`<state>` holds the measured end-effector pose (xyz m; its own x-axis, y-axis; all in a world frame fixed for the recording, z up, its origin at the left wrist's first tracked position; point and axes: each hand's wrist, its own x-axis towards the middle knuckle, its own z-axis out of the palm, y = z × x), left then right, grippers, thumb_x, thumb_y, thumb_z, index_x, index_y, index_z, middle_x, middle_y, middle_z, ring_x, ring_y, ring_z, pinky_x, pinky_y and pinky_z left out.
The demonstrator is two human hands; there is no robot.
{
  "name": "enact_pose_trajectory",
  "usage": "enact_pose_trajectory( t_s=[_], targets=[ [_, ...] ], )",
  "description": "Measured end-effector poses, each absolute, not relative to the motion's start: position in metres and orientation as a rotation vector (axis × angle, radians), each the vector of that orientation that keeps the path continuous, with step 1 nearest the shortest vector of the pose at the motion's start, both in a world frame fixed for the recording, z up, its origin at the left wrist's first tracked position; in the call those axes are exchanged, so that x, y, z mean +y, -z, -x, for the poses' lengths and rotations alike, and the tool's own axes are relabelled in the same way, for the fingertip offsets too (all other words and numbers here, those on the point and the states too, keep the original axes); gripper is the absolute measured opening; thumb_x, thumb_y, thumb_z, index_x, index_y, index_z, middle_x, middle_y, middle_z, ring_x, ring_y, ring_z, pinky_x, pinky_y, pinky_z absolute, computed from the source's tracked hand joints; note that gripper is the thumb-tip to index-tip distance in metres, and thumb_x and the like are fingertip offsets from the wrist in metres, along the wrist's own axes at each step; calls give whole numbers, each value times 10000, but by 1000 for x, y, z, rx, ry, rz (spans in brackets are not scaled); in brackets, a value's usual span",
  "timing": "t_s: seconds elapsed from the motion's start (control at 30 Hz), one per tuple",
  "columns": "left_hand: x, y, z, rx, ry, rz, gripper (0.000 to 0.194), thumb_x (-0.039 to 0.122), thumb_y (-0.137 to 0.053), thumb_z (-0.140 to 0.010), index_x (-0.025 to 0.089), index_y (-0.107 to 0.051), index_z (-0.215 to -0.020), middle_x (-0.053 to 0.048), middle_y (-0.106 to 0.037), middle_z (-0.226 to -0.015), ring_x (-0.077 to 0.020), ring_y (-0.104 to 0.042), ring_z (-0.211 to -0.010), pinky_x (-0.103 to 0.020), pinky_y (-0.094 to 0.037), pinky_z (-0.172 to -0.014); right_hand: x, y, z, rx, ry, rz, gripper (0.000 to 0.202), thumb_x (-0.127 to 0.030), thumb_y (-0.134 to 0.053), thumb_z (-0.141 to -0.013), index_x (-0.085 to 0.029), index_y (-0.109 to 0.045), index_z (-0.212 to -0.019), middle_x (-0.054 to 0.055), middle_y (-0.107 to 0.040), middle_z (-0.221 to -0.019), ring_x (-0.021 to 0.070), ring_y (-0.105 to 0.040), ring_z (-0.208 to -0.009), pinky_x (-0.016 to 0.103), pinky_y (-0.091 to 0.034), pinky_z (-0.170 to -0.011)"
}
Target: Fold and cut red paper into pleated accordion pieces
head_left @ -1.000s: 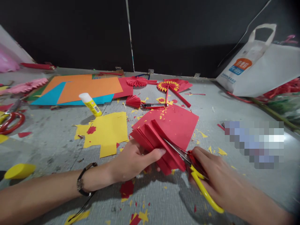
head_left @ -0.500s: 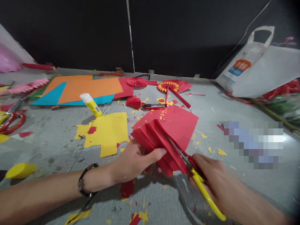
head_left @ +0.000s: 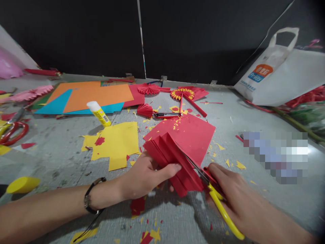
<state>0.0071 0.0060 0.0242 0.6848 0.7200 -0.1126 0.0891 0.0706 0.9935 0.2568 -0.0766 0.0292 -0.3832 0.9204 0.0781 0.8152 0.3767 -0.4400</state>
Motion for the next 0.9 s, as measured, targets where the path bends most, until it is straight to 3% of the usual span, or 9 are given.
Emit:
enact_pose_trajectory(
  t_s=[0.43, 0.9],
  targets=[
    [3, -26, -7, 735, -570, -1521, 269, 358, -642, -961, 146, -734, -823, -33, -752, -708, -113, -642, -593, -164, -502, -531, -75, -21, -259, -2347, -488, 1555, 94, -235, -441, -958, -229, -526, -997, 125, -718, -924, 249, -714, -692, 365, -553, -546],
    [1, -27, -9, 715, -495, -1512, 301, 367, -630, -967, 154, -761, -799, -38, -758, -714, -129, -662, -613, -180, -533, -578, -78, -31, -256, -2332, -460, 1516, 137, -214, -444, -932, -241, -534, -1032, 105, -746, -911, 233, -725, -679, 342, -546, -553]
  ],
)
